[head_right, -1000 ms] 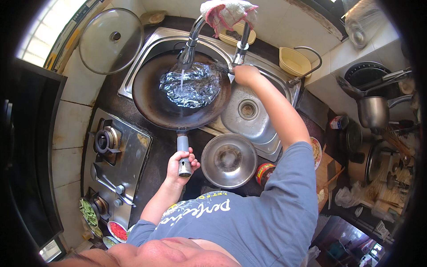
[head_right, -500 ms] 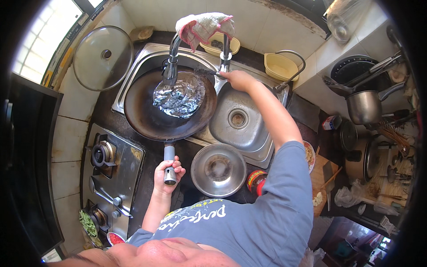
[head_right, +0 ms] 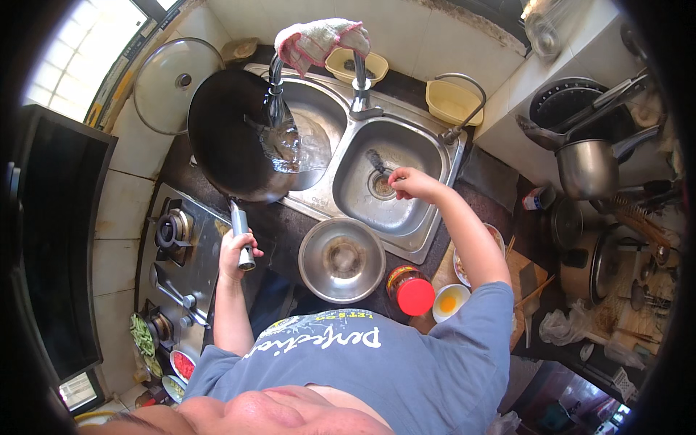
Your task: The person uses a ladle to transfer cooked food from a wok into a floral bowl and then cleans the wok in a sink using a handheld scrubber and water.
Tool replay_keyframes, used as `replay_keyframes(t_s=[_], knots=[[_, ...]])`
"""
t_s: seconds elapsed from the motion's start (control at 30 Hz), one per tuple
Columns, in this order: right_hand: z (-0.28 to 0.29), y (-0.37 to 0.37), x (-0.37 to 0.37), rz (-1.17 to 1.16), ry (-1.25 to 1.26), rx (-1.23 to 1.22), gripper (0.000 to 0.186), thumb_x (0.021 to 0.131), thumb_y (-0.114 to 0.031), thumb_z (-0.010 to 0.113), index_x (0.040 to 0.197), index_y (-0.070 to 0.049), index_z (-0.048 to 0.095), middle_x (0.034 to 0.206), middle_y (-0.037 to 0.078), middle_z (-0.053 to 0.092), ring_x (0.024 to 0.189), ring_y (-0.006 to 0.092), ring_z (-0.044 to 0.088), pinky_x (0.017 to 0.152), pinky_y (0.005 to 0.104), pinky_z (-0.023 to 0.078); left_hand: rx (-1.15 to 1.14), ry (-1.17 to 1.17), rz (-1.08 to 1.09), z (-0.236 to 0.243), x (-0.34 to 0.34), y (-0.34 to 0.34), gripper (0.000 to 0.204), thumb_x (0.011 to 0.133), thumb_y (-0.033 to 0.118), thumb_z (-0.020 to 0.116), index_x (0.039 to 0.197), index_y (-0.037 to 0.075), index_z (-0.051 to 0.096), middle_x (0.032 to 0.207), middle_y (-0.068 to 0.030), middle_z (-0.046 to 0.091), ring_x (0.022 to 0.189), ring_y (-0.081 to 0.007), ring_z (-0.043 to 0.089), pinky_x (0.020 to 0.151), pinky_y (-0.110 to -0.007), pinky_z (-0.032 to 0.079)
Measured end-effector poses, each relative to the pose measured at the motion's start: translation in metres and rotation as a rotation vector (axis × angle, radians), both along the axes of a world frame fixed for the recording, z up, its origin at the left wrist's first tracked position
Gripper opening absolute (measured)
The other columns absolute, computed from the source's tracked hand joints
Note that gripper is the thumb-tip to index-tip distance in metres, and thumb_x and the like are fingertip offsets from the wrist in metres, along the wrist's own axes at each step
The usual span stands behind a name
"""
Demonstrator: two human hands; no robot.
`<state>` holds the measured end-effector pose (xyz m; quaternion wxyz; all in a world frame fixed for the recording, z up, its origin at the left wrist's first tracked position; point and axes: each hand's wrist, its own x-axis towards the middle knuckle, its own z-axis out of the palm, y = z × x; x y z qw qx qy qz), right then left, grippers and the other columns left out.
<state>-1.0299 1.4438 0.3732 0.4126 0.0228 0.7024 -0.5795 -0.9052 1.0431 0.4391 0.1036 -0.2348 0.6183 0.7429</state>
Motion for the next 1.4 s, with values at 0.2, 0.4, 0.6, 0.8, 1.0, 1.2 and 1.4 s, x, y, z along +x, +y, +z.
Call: replay_keyframes(t_s=[0.2, 0.4, 0.6, 0.8, 1.0, 1.2, 1.4], knots=[[-0.005, 0.020, 0.012, -0.162, 0.015, -0.217, 0.040, 0.071, -0.005, 0.062, 0.107, -0.007, 0.046, 0.082, 0.002, 0.052, 0.072, 0.0068, 0.050, 0.061, 0.0197, 0.039, -0.325, 0.126, 0.037, 0.022, 0.015, 0.004, 0.018, 0.065, 0.005, 0.056, 0.079, -0.001, 0.047, 0.062, -0.0058, 0.051, 0.047, -0.0127, 0.052, 0.047, -0.024, 0.047], [-0.005, 0.019, 0.011, -0.292, 0.152, -0.356, 0.040, 0.073, 0.001, 0.056, 0.110, -0.006, 0.043, 0.083, 0.004, 0.056, 0.077, 0.0108, 0.054, 0.069, 0.0218, 0.042, -0.417, 0.178, 0.090, 0.008, 0.027, 0.023, 0.016, 0.063, 0.004, 0.055, 0.076, 0.000, 0.046, 0.062, -0.0046, 0.049, 0.047, -0.0124, 0.052, 0.047, -0.024, 0.047], [0.014, 0.020, 0.001, -0.388, 0.302, -0.325, 0.015, 0.082, -0.010, 0.051, 0.097, -0.008, 0.052, 0.070, 0.002, 0.058, 0.062, 0.0069, 0.055, 0.050, 0.0173, 0.038, -0.407, 0.204, 0.135, -0.005, 0.032, 0.032, 0.016, 0.064, 0.003, 0.055, 0.077, -0.001, 0.046, 0.062, -0.0040, 0.049, 0.045, -0.0121, 0.051, 0.045, -0.024, 0.045], [0.036, 0.015, -0.003, -0.419, 0.624, -0.184, 0.017, 0.079, -0.013, 0.058, 0.092, -0.003, 0.059, 0.078, -0.002, 0.059, 0.068, 0.0044, 0.051, 0.064, 0.0201, 0.042, -0.478, 0.227, 0.142, -0.001, 0.042, 0.023, 0.017, 0.065, 0.003, 0.056, 0.079, -0.003, 0.048, 0.060, -0.0044, 0.051, 0.045, -0.0115, 0.052, 0.043, -0.022, 0.041], [0.049, 0.011, -0.022, -0.352, 0.690, -0.314, 0.016, 0.082, -0.017, 0.055, 0.094, -0.007, 0.057, 0.088, -0.002, 0.056, 0.084, 0.0079, 0.052, 0.077, 0.0241, 0.040, -0.571, 0.260, 0.142, -0.008, 0.047, 0.023, 0.018, 0.065, 0.003, 0.054, 0.080, -0.003, 0.048, 0.059, -0.0050, 0.050, 0.044, -0.0116, 0.051, 0.042, -0.023, 0.041], [0.134, 0.017, -0.072, -0.499, 0.618, -0.592, 0.025, 0.086, -0.028, 0.049, 0.100, -0.007, 0.052, 0.080, 0.001, 0.054, 0.076, 0.0121, 0.055, 0.068, 0.0276, 0.047, -0.653, 0.252, 0.135, -0.010, 0.048, 0.033, 0.020, 0.063, 0.001, 0.054, 0.081, -0.005, 0.048, 0.059, -0.0059, 0.050, 0.044, -0.0125, 0.051, 0.043, -0.024, 0.042], [0.250, 0.054, -0.175, -0.676, 0.813, -0.347, 0.022, 0.087, -0.026, 0.047, 0.088, -0.004, 0.050, 0.072, 0.005, 0.054, 0.061, 0.0129, 0.051, 0.055, 0.0270, 0.044, -0.564, 0.234, 0.128, -0.013, 0.043, 0.034, 0.020, 0.062, -0.001, 0.054, 0.081, -0.004, 0.046, 0.059, -0.0062, 0.050, 0.045, -0.0127, 0.051, 0.043, -0.024, 0.042]])
